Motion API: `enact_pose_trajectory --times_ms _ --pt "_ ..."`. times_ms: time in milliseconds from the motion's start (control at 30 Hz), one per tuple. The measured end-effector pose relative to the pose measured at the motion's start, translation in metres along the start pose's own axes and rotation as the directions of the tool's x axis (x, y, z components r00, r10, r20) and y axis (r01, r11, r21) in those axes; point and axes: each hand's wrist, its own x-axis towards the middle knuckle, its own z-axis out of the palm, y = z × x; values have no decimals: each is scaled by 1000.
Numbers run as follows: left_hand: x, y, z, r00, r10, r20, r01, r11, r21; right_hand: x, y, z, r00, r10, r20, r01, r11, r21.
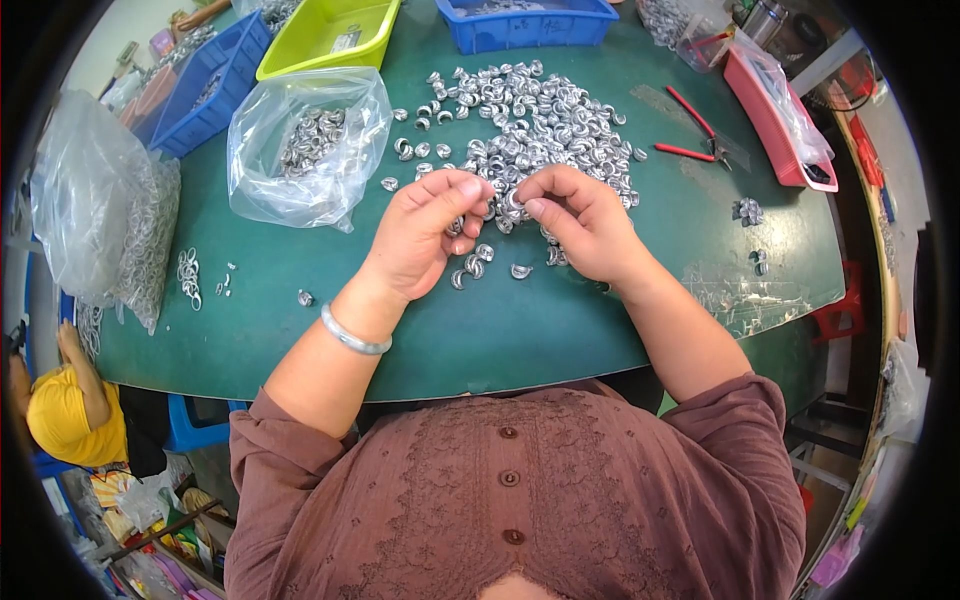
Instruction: The person picks up and joins together small silver metal components by hand at a workstation.
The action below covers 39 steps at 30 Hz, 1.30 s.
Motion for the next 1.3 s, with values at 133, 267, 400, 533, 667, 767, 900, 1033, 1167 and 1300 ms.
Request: enact_pose_trajectory --times_ms 133,267,400,533,667,767,900,1033,1167,1300 --pt "-4 -3 15 997 21 -79 -4 980 200 0 1 1 994 -110 -9 110 994 3" --pt "-3 -6 14 985 161 -57 -129 919 374 1 3 0 972 -232 27 234 963 -131" --pt "-2 -6 9 994 33 -108 3 949 315 3 2 2 952 -299 66 307 930 -201" --pt "-2 -4 7 995 -55 -79 63 993 97 2 -6 6 974 -227 4 226 965 -136" --pt "-2 -5 6 989 -148 16 149 981 -125 3 0 4 953 -300 33 301 941 -153" --pt "-2 -7 7 978 -198 70 208 960 -188 2 2 3 953 -300 25 300 940 -163" --pt "-4 -6 8 970 -233 71 242 947 -212 2 -2 6 968 -249 -25 243 959 -146" --pt "-4 -6 8 968 -241 71 251 947 -203 1 -6 9 969 -240 -61 232 966 -117" --pt "-2 -7 8 966 -248 71 257 942 -214 4 -4 7 950 -311 -21 303 937 -173" --pt "-3 -9 8 974 -215 71 224 963 -152 3 -4 7 957 -289 -20 285 951 -117"
